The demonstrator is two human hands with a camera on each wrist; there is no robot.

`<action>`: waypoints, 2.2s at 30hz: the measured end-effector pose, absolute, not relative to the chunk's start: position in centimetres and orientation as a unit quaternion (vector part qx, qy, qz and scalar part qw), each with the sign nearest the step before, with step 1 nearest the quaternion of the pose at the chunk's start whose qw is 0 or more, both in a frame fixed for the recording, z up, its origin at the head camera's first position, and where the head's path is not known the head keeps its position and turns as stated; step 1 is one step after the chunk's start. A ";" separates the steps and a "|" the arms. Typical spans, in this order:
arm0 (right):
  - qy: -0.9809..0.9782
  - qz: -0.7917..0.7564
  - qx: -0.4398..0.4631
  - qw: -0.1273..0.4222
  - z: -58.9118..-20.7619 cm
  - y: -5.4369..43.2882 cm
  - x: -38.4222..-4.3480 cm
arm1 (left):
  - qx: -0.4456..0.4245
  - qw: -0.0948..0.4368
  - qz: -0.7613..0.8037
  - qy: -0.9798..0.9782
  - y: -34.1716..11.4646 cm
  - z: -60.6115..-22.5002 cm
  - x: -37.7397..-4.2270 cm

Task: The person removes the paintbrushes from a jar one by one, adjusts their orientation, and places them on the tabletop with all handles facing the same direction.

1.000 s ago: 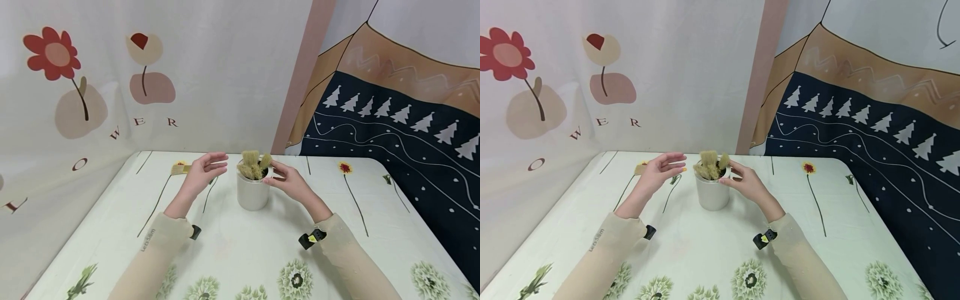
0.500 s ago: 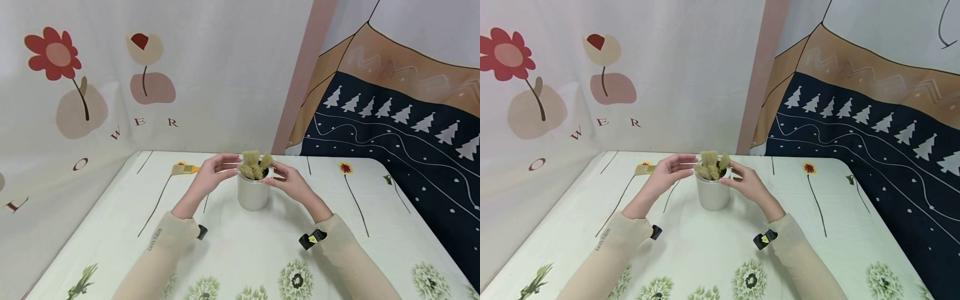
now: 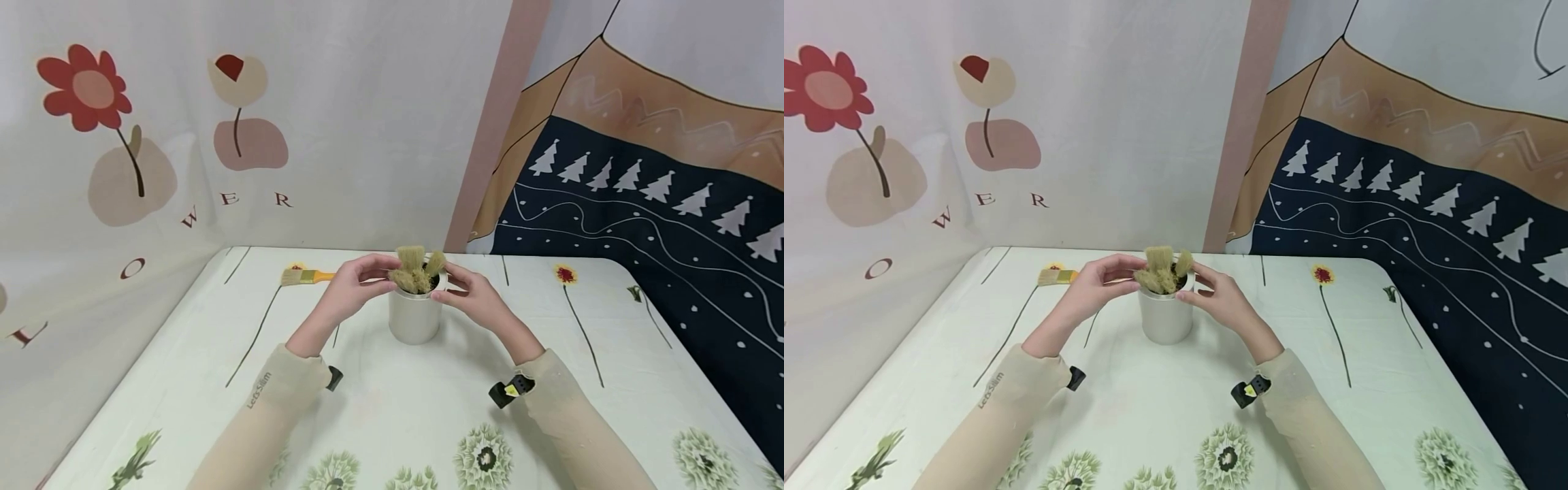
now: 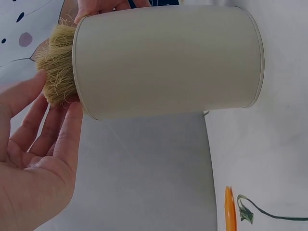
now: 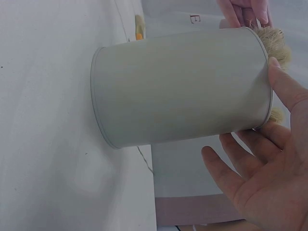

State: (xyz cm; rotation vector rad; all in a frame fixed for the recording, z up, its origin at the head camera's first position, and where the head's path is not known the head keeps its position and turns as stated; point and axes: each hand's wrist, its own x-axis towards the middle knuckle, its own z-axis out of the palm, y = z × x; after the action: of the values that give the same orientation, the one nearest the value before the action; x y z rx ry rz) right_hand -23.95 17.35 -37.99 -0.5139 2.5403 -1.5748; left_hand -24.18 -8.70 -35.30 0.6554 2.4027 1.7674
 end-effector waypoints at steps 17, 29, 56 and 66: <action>0.838 -0.516 -0.170 0.051 -38.0 17.3 -24.0 | 0.230 -0.020 0.491 0.840 -7.6 -35.2 -24.2; 0.839 -0.514 -0.173 0.050 -38.0 17.1 -23.9 | 0.247 -0.061 0.486 0.836 -7.6 -34.7 -23.9; 0.844 -0.510 -0.155 0.060 -38.0 17.3 -23.9 | 0.214 -0.137 0.581 0.774 -11.0 -30.9 -23.0; 0.845 -0.508 -0.155 0.060 -38.1 17.3 -24.1 | 0.210 -0.159 0.621 0.738 -13.1 -30.7 -23.3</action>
State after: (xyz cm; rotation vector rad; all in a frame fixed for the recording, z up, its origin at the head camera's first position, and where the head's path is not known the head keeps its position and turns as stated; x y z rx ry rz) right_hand -24.06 17.32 -38.07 -0.4687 2.5570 -1.5383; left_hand -23.27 -13.10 -30.72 0.7359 2.5869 2.1770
